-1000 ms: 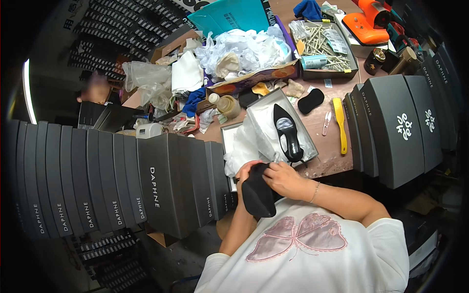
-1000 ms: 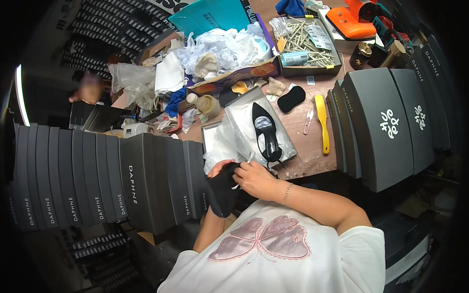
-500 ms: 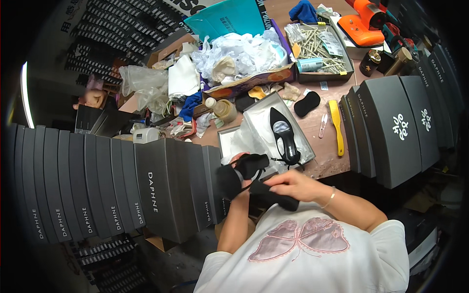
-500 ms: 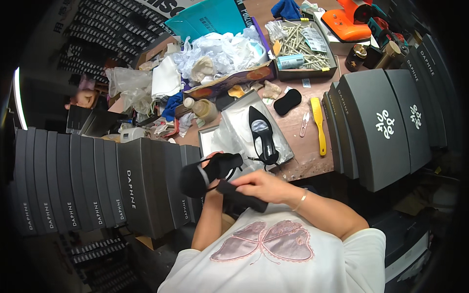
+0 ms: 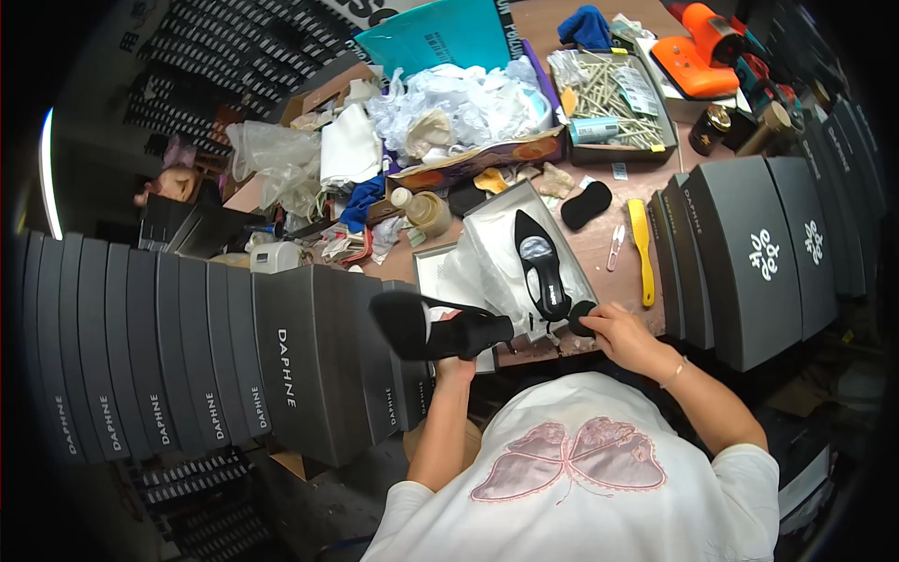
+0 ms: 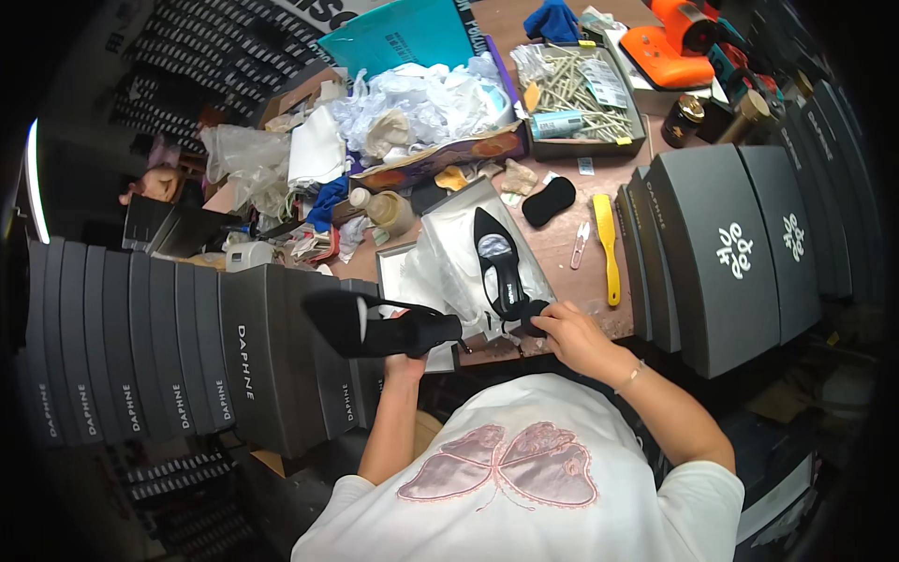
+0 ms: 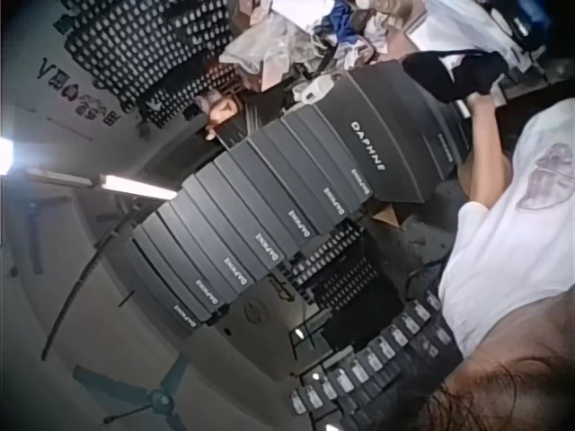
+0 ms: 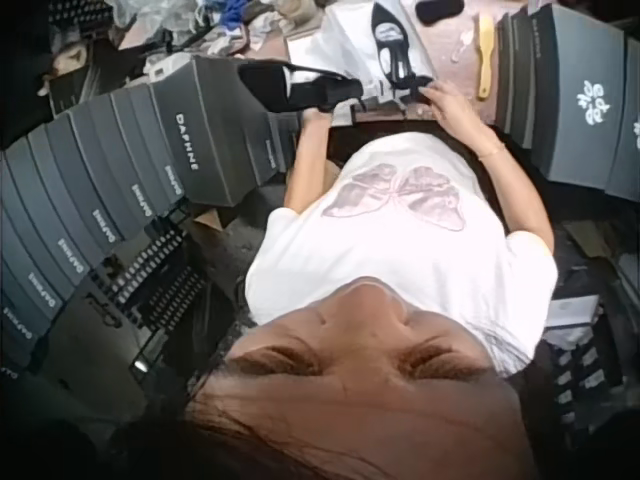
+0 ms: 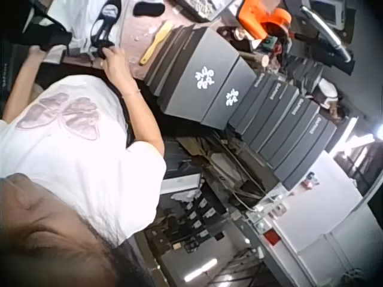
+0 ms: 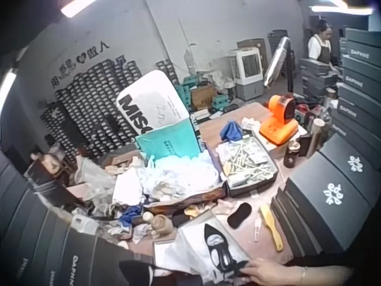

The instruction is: The recorder cleans a pair of black high-heeled shoes with a brush and then wraps them in tissue paper to pack them into a shoebox.

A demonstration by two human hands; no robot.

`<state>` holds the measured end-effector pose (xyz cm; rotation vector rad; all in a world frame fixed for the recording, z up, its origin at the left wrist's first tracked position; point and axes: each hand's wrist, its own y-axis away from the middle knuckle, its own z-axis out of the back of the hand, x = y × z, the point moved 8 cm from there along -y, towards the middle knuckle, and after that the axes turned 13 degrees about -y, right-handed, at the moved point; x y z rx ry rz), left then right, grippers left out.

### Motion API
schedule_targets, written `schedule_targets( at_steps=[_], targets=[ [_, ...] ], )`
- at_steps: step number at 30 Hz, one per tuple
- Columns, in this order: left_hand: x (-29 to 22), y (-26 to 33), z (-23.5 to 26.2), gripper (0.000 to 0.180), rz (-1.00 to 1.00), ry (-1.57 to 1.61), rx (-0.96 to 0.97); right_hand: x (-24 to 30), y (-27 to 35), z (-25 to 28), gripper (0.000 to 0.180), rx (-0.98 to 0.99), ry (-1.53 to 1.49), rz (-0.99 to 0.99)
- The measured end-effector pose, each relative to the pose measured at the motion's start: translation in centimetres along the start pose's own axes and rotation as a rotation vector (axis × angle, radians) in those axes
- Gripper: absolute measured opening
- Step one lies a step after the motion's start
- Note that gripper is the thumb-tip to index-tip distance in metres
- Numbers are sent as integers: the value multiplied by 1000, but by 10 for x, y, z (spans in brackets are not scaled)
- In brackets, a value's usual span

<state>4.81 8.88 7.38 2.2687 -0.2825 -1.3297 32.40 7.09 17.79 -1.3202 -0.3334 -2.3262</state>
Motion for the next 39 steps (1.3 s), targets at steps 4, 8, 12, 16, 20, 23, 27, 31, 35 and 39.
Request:
schedule_targets(
  at_steps=[4,8,12,16,20,23,27,31,35,39],
  targets=[
    [-7,22,-40,55,-99,-353,-297,58,-45,3,50,-263,-408,83],
    [-29,83,-102,59,-623,-1212,68,23,-56,-27,39,-237,-1058,-201],
    [-63,87,-87,85,-430,-1003,408,19,-39,-36,36,-89,-1327,-348],
    [-62,45,-102,97,-217,-518,495,32,-35,-66,38,6,-1469,-391],
    [-16,61,-132,93,160,-44,741,43,-14,-41,40,271,-869,-187],
    [-15,83,-139,88,180,157,822,-12,26,26,37,-14,-625,-360],
    [1,82,-139,86,343,-49,793,132,-2,56,30,-259,-24,448],
    [12,92,-142,91,412,-214,884,76,-49,73,35,-259,264,338],
    [2,89,-135,90,299,-259,858,114,-26,92,34,-605,-3,350],
    [-1,90,-127,91,251,-370,823,104,-46,54,33,-328,264,397]
  ],
)
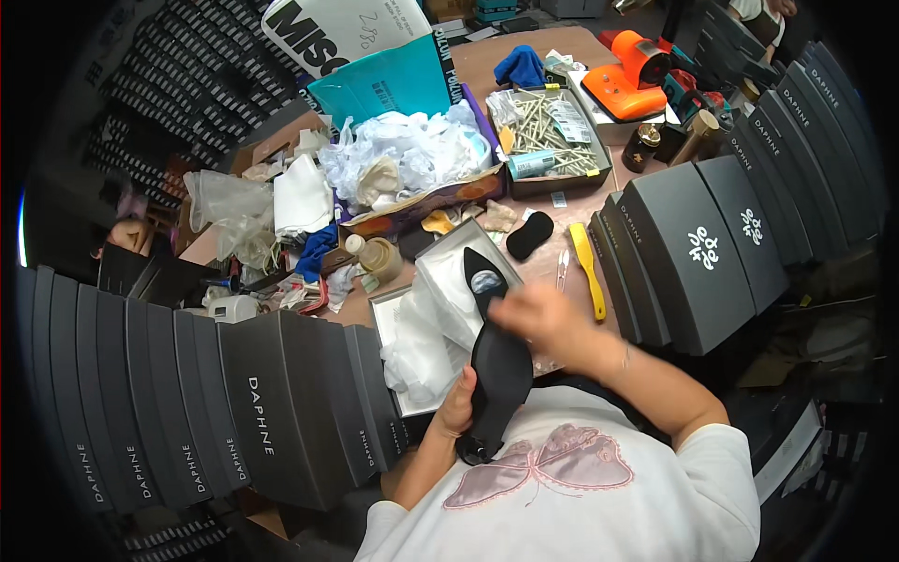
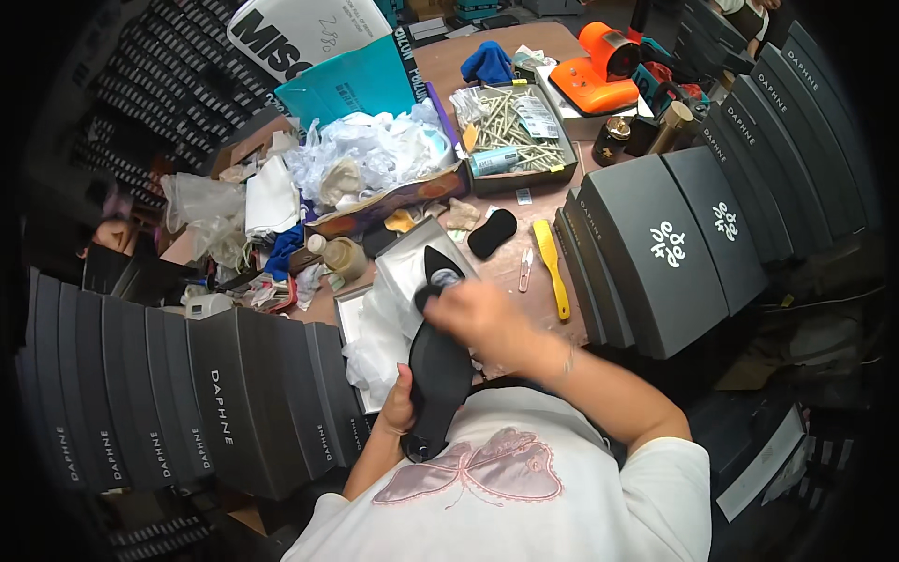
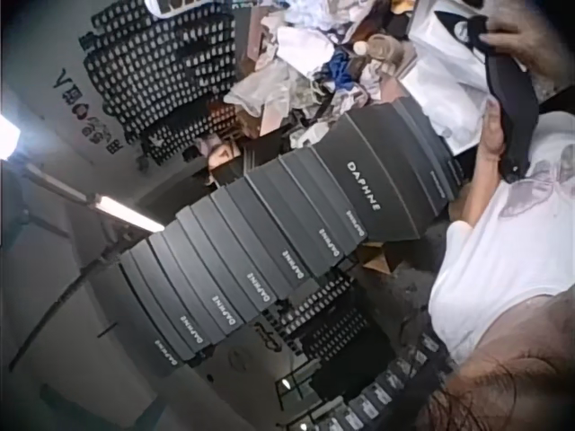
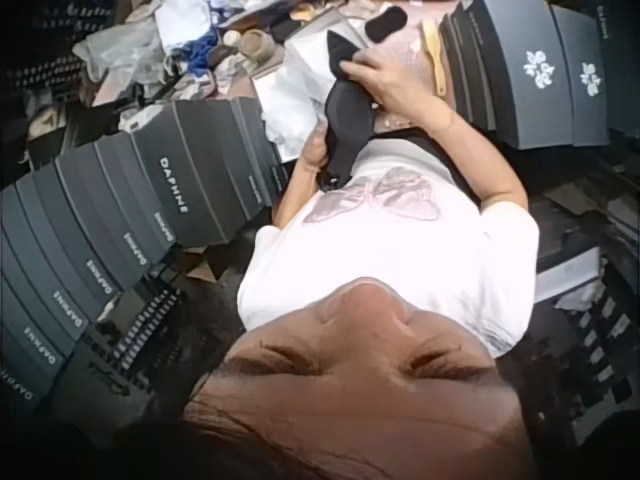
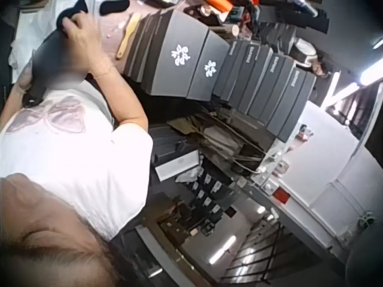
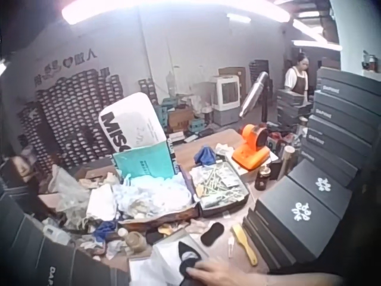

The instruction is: The recorder cleans a pair of black high-heeled shoes with a brush and then wraps them in tissue paper to pack them into a shoebox.

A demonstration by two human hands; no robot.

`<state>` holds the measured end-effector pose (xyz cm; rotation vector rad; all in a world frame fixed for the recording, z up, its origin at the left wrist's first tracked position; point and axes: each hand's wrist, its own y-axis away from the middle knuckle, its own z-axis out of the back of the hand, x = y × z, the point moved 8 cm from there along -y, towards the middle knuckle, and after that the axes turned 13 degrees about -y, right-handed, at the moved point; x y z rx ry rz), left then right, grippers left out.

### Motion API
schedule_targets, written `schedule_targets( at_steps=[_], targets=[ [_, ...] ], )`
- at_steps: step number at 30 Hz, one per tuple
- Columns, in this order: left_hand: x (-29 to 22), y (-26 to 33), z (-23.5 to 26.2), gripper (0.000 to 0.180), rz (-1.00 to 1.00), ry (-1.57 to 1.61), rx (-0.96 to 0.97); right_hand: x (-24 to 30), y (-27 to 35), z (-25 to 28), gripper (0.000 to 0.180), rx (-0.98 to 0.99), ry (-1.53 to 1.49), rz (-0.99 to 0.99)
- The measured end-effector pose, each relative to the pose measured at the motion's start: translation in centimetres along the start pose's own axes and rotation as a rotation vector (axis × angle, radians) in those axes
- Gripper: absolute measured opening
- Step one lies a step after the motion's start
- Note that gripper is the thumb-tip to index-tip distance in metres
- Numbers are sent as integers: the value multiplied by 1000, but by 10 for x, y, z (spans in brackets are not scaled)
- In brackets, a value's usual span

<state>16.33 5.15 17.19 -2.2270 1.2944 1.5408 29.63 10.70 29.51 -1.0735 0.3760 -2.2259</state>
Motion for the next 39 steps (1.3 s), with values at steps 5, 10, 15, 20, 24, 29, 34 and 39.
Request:
schedule_targets(
  at_steps=[5,10,15,20,24,29,34,39],
  targets=[
    [-1,4,4,95,-55,196,-38,8,-12,15,27,-121,-142,32],
    [1,9,2,88,-90,273,-28,-78,0,15,24,-244,-3,-130],
    [2,3,35,83,-85,397,-316,31,-5,-48,33,42,-314,-119],
    [-1,-6,77,78,-113,537,-420,47,35,-95,33,373,-601,-103],
    [-25,-19,81,64,-134,633,-513,22,-19,-71,40,158,-518,-68],
    [-51,-7,116,58,-241,515,-740,-8,53,-84,42,270,-633,-357],
    [-48,-10,122,59,-250,488,-933,54,-7,-51,50,131,-389,46],
    [-63,1,127,60,-302,465,-976,15,46,-78,57,241,-225,-33]
  ],
)
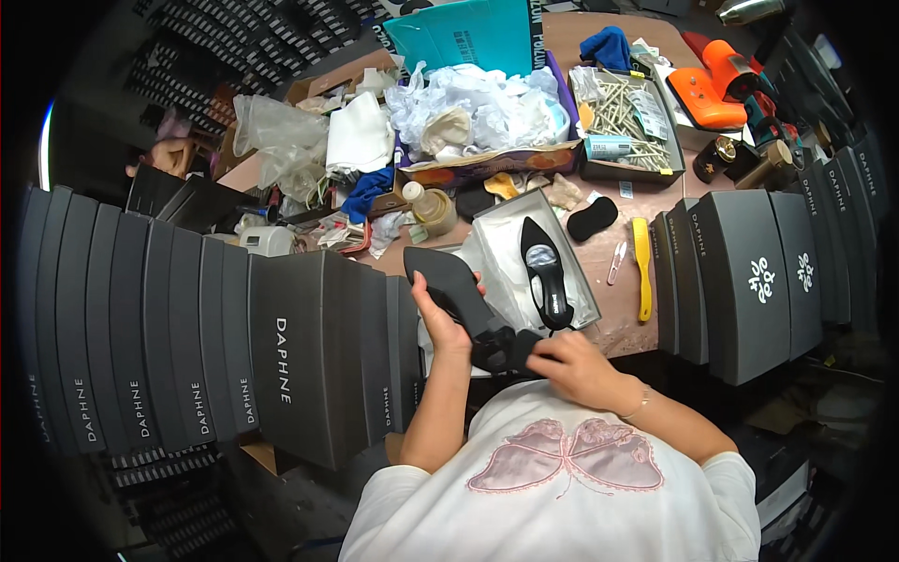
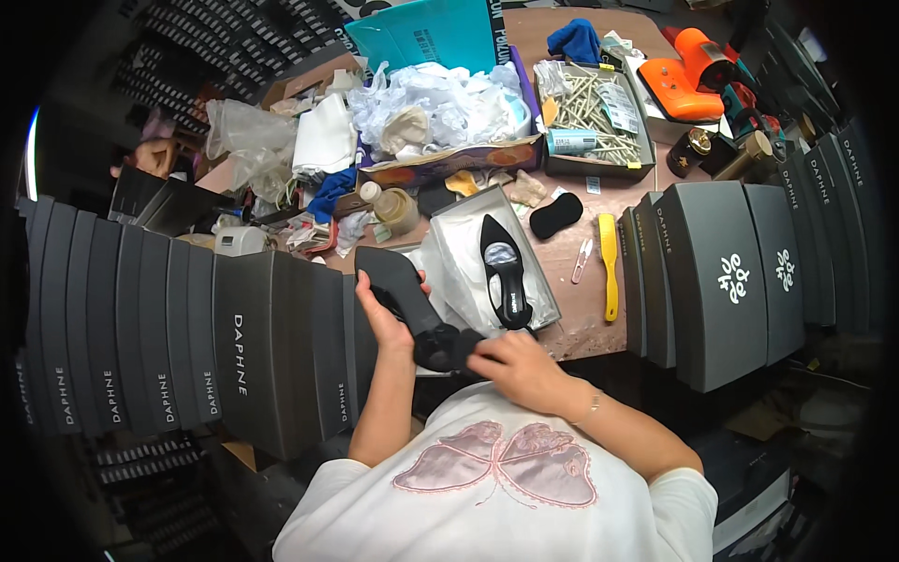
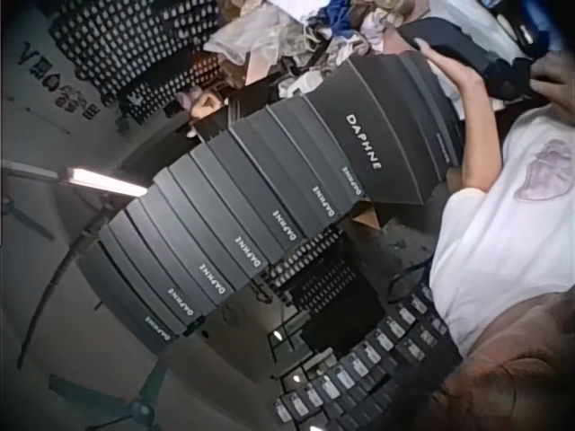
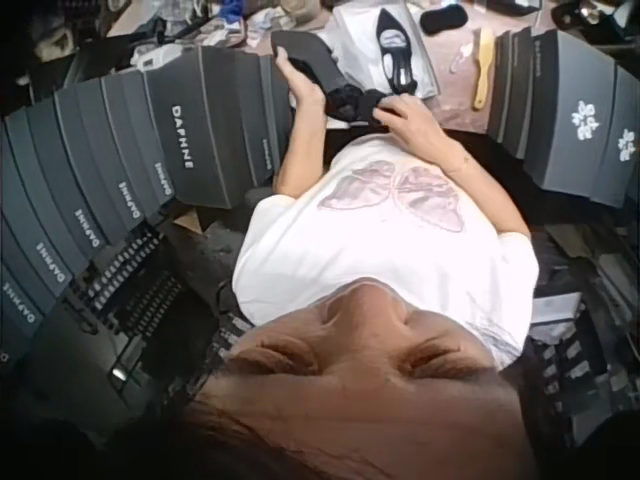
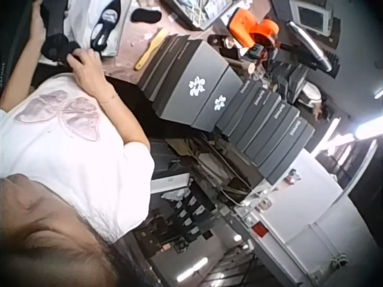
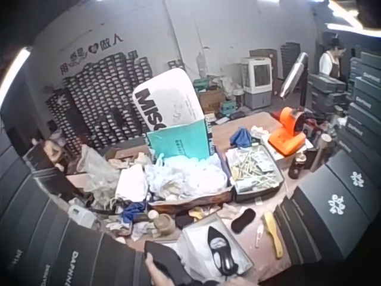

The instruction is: The recorder cleans a pair of black high-heeled shoes with a brush and then wraps them in tissue paper to pack them into a shoebox.

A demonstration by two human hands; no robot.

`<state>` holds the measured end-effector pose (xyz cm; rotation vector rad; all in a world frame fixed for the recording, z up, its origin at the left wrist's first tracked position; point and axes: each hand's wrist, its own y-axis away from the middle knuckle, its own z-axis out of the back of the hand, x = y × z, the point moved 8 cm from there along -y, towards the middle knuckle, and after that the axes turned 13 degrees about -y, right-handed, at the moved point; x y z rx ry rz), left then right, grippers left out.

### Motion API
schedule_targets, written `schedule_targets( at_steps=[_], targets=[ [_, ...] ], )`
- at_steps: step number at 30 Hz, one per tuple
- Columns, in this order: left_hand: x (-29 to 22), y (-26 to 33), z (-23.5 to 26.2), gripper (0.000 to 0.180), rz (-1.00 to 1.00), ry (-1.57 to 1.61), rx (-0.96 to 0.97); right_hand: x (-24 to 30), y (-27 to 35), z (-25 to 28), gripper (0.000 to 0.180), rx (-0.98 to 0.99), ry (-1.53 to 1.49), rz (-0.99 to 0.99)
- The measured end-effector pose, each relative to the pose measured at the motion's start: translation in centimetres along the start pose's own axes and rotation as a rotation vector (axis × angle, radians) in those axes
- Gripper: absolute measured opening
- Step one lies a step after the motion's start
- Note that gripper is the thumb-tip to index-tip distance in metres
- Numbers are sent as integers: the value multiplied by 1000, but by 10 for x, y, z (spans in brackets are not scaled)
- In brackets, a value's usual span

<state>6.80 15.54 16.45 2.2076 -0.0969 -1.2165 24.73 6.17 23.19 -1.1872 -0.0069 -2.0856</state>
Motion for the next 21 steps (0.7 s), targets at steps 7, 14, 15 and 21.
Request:
schedule_targets(
  at_steps=[7,14,15,21],
  targets=[
    [9,-30,19,60,-7,-66,116,-12,-15,-11,42,-19,-255,-147],
    [8,-21,-25,51,-559,-1302,233,-124,109,57,30,-804,-1164,-872],
    [42,-14,-50,51,-528,-1440,343,-130,110,64,31,-880,-1236,-869],
    [168,-56,-81,68,-192,-2169,590,-140,91,44,29,-927,-1509,-802]
  ],
)
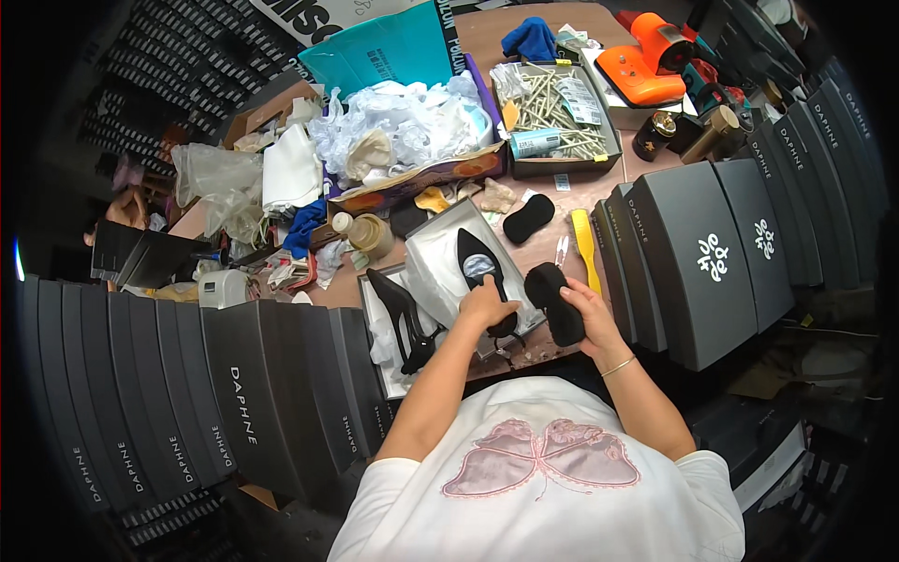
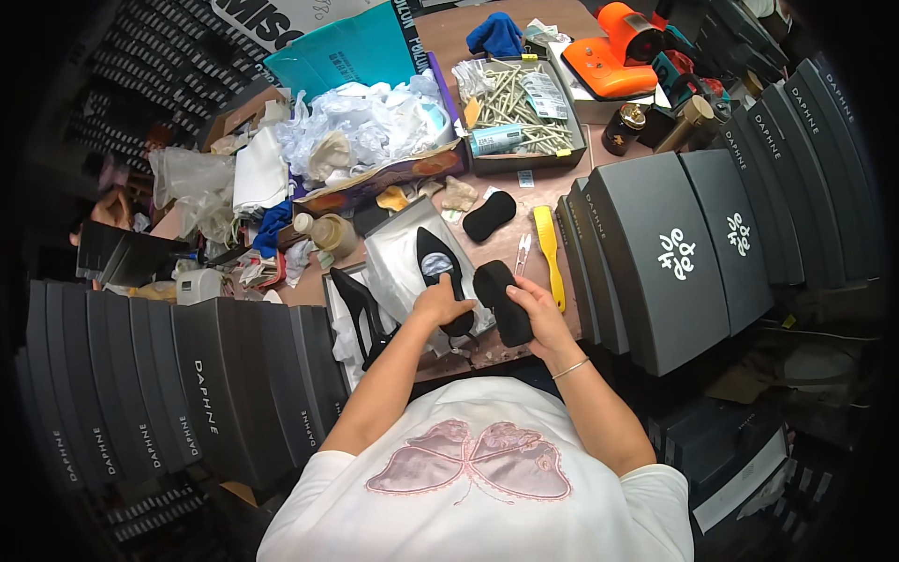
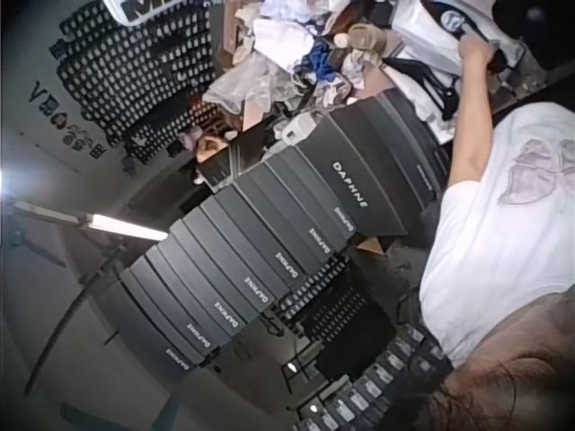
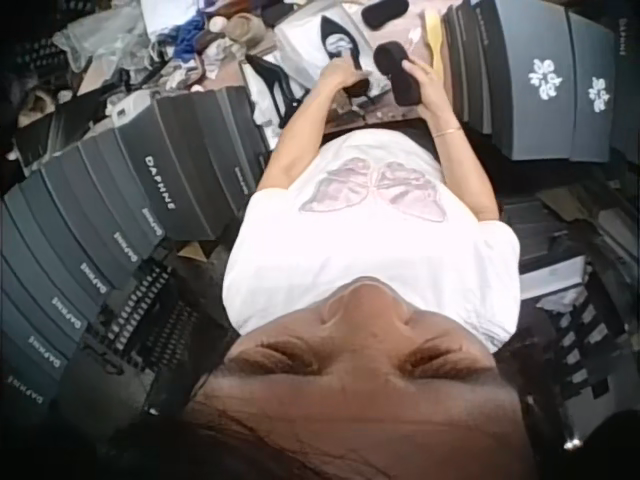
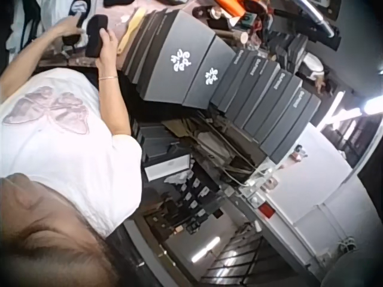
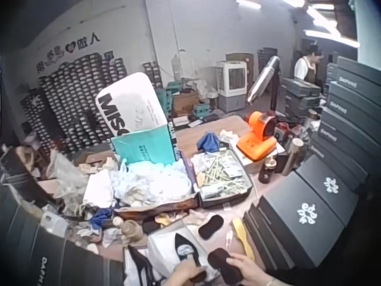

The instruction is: The recorder cleans a pair of black high-heeled shoes with a brush and then wraps them in tissue paper to pack them into a shoebox.

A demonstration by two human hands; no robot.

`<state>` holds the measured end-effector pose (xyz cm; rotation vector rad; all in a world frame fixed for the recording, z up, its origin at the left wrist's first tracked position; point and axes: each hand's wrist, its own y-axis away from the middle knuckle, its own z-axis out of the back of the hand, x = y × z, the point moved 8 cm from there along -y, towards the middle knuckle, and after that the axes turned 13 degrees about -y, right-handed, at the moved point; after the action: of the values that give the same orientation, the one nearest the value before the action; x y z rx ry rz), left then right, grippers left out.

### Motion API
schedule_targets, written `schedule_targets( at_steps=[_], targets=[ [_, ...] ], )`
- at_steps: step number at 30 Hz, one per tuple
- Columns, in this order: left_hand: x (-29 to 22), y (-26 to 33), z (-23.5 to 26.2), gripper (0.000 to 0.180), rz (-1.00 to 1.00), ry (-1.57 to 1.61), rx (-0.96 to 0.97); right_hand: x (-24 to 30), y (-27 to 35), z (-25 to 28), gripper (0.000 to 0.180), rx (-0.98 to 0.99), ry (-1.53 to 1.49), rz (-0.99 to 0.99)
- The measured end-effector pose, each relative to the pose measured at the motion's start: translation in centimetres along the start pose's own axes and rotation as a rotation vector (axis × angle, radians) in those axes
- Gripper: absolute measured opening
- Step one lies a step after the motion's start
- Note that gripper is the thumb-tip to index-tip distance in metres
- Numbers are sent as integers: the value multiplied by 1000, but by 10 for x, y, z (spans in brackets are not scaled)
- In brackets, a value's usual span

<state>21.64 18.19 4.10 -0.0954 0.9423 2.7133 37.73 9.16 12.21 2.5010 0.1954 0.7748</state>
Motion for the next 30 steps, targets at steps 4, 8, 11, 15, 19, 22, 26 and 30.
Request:
schedule_targets(
  at_steps=[4,8,11,15,19,22,26,30],
  targets=[
    [40,8,-11,64,-31,424,-30,5,2,7,30,3,29,29],
    [40,78,6,57,-225,1611,172,18,6,12,31,7,280,198],
    [29,115,32,45,-280,2134,293,33,30,-48,32,271,702,518],
    [30,113,11,37,-247,2310,132,-3,69,-129,36,727,1029,584],
    [31,136,56,30,-203,2038,-88,17,80,-140,38,699,1068,774],
    [35,128,5,28,-37,2202,121,-22,95,-181,35,914,1406,933],
    [42,133,34,37,-111,2080,-121,-36,90,-122,36,895,1463,902],
    [37,140,39,51,-396,1900,-41,3,80,-75,43,527,1354,787]
  ],
)
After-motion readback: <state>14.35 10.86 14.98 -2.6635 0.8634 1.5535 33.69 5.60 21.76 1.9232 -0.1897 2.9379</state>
